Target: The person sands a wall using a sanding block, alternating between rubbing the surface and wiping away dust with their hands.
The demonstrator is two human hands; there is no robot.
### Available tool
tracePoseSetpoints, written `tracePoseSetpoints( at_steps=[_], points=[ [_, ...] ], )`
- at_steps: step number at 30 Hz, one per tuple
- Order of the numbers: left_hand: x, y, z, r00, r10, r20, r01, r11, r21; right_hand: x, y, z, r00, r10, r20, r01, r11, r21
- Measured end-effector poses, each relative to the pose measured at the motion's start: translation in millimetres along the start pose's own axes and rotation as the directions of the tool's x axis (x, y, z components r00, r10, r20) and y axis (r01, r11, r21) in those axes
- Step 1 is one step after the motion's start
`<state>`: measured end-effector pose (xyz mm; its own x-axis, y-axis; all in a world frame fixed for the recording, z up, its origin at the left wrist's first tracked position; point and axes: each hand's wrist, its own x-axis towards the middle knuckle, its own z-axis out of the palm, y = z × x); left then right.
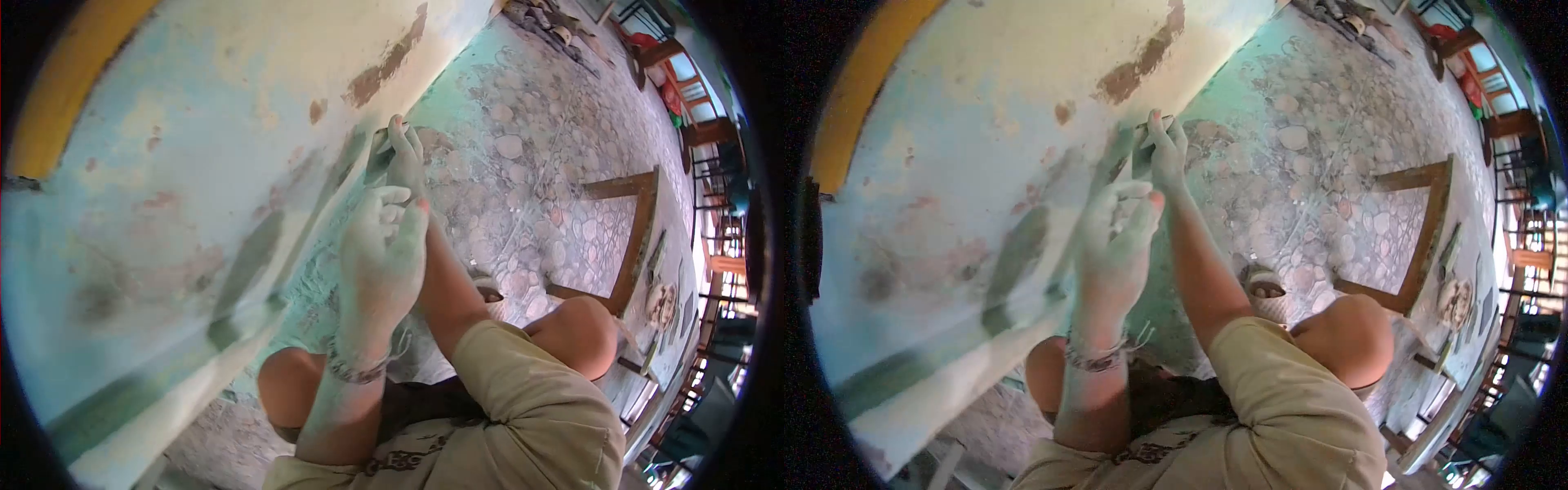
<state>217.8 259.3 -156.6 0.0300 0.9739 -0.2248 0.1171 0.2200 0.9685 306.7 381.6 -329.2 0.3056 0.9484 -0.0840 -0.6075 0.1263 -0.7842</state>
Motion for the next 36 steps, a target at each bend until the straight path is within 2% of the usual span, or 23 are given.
tracePoseSetpoints(
  at_steps=[1, 2, 3, 4, 6, 8, 9, 10, 12, 14, 17, 18, 20, 23, 26, 29, 32, 35, 36],
  points=[
    [-8.0, -3.2, -2.6, 0.999, -0.035, -0.004, 0.035, 0.999, -0.026, -5.4, 1.6, 5.0, 0.999, -0.005, -0.042, 0.005, 1.000, 0.012],
    [-13.0, -10.7, -5.3, 0.999, -0.024, -0.044, 0.026, 0.998, 0.048, -6.8, 4.8, 8.7, 0.997, -0.014, -0.080, 0.017, 0.999, 0.034],
    [-16.4, -22.0, -8.6, 0.996, -0.001, -0.084, 0.012, 0.991, 0.131, -6.9, 8.6, 11.2, 0.998, -0.046, -0.052, 0.049, 0.997, 0.057],
    [-20.1, -32.4, -11.5, 0.992, 0.031, -0.124, -0.004, 0.976, 0.219, -8.0, 9.0, 12.4, 0.994, -0.107, 0.023, 0.106, 0.993, 0.045],
    [-24.9, -48.7, -20.7, 0.975, -0.129, -0.183, 0.176, 0.947, 0.269, -4.5, 6.9, 20.4, 0.947, -0.262, 0.188, 0.251, 0.965, 0.082],
    [-29.5, -82.4, -36.7, 0.973, 0.011, -0.230, 0.122, 0.821, 0.557, 6.9, 21.2, 22.6, 0.893, -0.412, 0.179, 0.433, 0.896, -0.102],
    [-32.9, -89.5, -36.7, 0.961, -0.031, -0.276, 0.178, 0.831, 0.527, 2.2, 2.1, 24.2, 0.916, -0.325, 0.235, 0.367, 0.916, -0.164],
    [-32.9, -94.2, -31.8, 0.947, -0.073, -0.313, 0.227, 0.842, 0.489, 6.0, 8.7, 21.7, 0.915, -0.317, 0.248, 0.354, 0.928, -0.118],
    [-29.6, -98.9, -25.7, 0.969, -0.044, -0.244, 0.162, 0.855, 0.492, 7.1, 2.6, 16.4, 0.963, -0.054, 0.263, 0.095, 0.985, -0.143],
    [-22.1, -109.7, -20.7, 0.980, -0.001, -0.200, 0.118, 0.811, 0.573, 6.5, 7.7, 13.7, 0.963, -0.072, 0.258, 0.060, 0.997, 0.057],
    [-8.6, -108.5, -7.8, 0.990, -0.010, -0.141, 0.097, 0.773, 0.627, 6.4, 6.8, 4.3, 0.982, 0.011, 0.188, -0.013, 1.000, 0.011],
    [-4.7, -107.2, -3.1, 0.992, -0.022, -0.122, 0.095, 0.767, 0.635, 8.9, 12.0, -3.9, 0.977, -0.067, 0.202, 0.096, 0.986, -0.136],
    [1.4, -116.4, -0.2, 0.996, -0.004, -0.091, 0.062, 0.769, 0.636, 21.8, 20.8, -11.1, 0.944, -0.216, 0.249, 0.304, 0.862, -0.406],
    [4.6, -122.5, 1.9, 0.996, 0.049, -0.072, 0.011, 0.751, 0.660, 17.6, -16.6, 11.5, 0.924, -0.260, 0.279, 0.359, 0.838, -0.411],
    [5.3, -112.6, 1.8, 0.994, 0.065, -0.092, 0.008, 0.772, 0.635, 18.3, 12.0, -4.6, 0.925, -0.304, 0.229, 0.376, 0.823, -0.426],
    [5.4, -119.8, -3.2, 0.990, 0.080, -0.115, 0.008, 0.788, 0.616, 15.5, 17.7, -21.5, 0.914, -0.319, 0.251, 0.406, 0.740, -0.536],
    [4.3, -124.8, -8.7, 0.989, 0.104, -0.106, -0.013, 0.771, 0.637, 17.0, 21.0, -18.0, 0.920, -0.295, 0.257, 0.386, 0.789, -0.477],
    [2.6, -129.9, -11.2, 0.990, 0.084, -0.114, 0.009, 0.765, 0.645, 20.9, 15.5, -14.6, 0.978, -0.125, 0.166, 0.174, 0.932, -0.318],
    [3.8, -134.0, -12.8, 0.990, 0.075, -0.122, 0.021, 0.765, 0.644, 24.7, 17.1, -16.7, 0.982, -0.128, 0.140, 0.163, 0.945, -0.284]
  ],
)
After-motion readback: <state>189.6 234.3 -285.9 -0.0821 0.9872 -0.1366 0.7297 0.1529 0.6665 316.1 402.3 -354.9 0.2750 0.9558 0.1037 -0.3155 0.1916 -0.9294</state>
